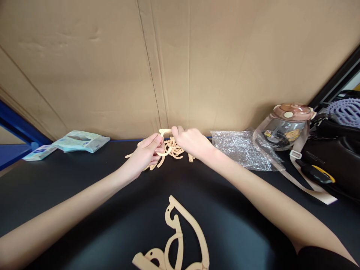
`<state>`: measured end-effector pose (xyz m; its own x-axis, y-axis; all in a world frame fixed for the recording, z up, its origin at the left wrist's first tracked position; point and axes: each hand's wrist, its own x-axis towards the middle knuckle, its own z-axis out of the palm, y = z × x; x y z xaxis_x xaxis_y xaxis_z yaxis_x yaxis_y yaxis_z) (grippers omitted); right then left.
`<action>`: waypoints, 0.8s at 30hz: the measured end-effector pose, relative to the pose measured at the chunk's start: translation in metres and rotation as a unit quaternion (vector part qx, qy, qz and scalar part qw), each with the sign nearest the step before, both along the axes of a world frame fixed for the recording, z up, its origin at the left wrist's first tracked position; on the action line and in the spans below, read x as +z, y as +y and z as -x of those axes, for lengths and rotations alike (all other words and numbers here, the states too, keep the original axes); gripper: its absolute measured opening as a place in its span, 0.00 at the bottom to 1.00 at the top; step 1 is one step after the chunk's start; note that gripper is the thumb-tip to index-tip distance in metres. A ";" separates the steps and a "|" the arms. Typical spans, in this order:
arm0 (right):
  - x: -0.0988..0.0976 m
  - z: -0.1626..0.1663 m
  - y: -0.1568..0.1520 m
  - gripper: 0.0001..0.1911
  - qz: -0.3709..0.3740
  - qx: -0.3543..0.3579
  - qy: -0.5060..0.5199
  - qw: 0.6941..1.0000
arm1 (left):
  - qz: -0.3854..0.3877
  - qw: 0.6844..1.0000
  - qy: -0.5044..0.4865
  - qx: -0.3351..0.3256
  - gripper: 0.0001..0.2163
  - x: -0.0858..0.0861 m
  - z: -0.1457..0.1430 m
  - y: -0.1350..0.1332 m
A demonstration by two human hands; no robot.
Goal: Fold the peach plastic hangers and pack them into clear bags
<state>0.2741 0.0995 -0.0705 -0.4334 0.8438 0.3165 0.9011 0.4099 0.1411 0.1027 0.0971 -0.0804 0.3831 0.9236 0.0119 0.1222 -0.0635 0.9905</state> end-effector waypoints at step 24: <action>0.030 -0.035 0.016 0.04 0.222 0.015 0.584 0.781 | -0.019 0.990 0.128 0.061 0.09 -0.006 0.002 0.047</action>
<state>0.3091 0.1153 -0.0406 -0.0896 0.9776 0.1902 0.2982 0.2086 -0.9314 0.1006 0.1438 -0.0868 0.2645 0.9637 -0.0362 0.3773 -0.0688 0.9235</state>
